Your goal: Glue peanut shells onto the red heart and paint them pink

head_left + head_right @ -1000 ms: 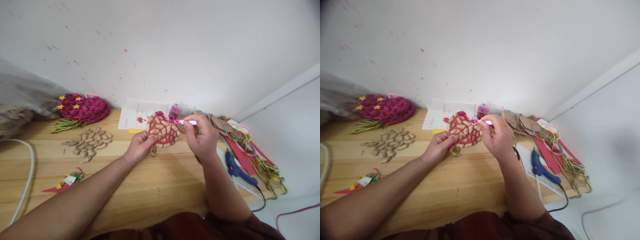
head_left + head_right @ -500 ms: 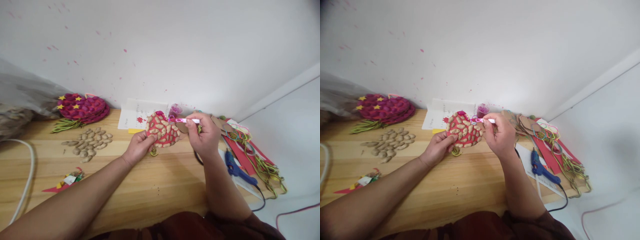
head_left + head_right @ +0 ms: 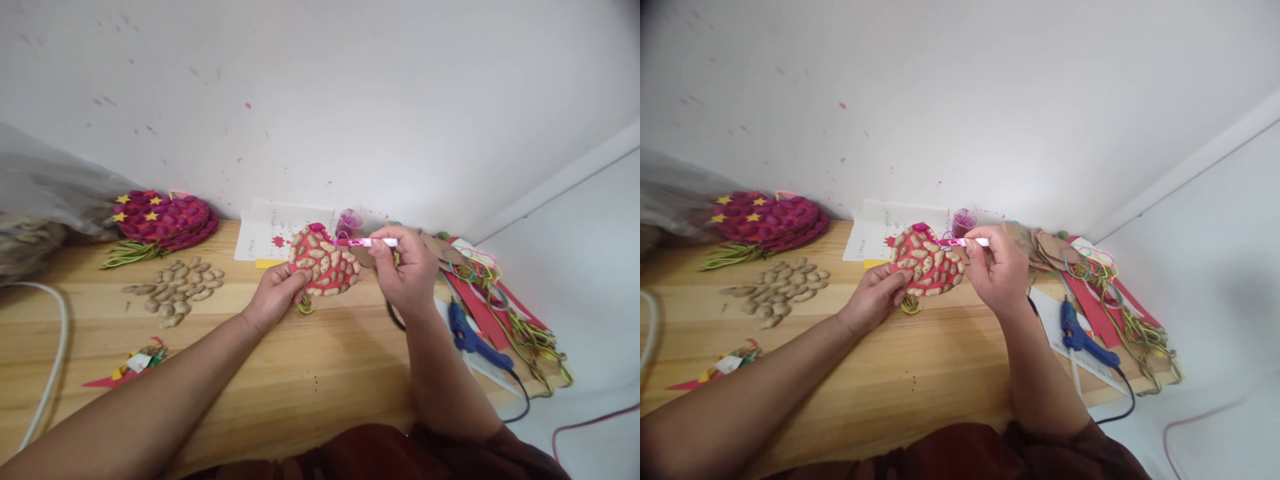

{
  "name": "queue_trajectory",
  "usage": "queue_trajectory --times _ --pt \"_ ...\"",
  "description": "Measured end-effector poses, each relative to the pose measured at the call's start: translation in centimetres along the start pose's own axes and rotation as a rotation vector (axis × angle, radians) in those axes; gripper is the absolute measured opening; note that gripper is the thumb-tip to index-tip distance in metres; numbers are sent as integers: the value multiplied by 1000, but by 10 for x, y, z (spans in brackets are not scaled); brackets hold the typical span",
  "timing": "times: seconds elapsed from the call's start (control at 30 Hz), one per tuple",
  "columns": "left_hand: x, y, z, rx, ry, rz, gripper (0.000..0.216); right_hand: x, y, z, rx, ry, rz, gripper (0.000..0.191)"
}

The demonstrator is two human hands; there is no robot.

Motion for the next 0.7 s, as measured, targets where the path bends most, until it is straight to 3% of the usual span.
queue_trajectory --times 0.27,0.7 --pt "-2 2 1 2 -4 16 41 -1 1 1 9 3 -11 8" --pt "1 -3 0 -36 -2 -96 44 2 -28 -5 181 -44 163 16"
Point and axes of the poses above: each hand's wrist, its own z-axis towards the middle knuckle, its own x-axis out of the palm, y = z × x, the point moved 7 cm from there along z, towards the middle knuckle, and after that the axes turned 6 degrees about -y, right-handed, at the moved point
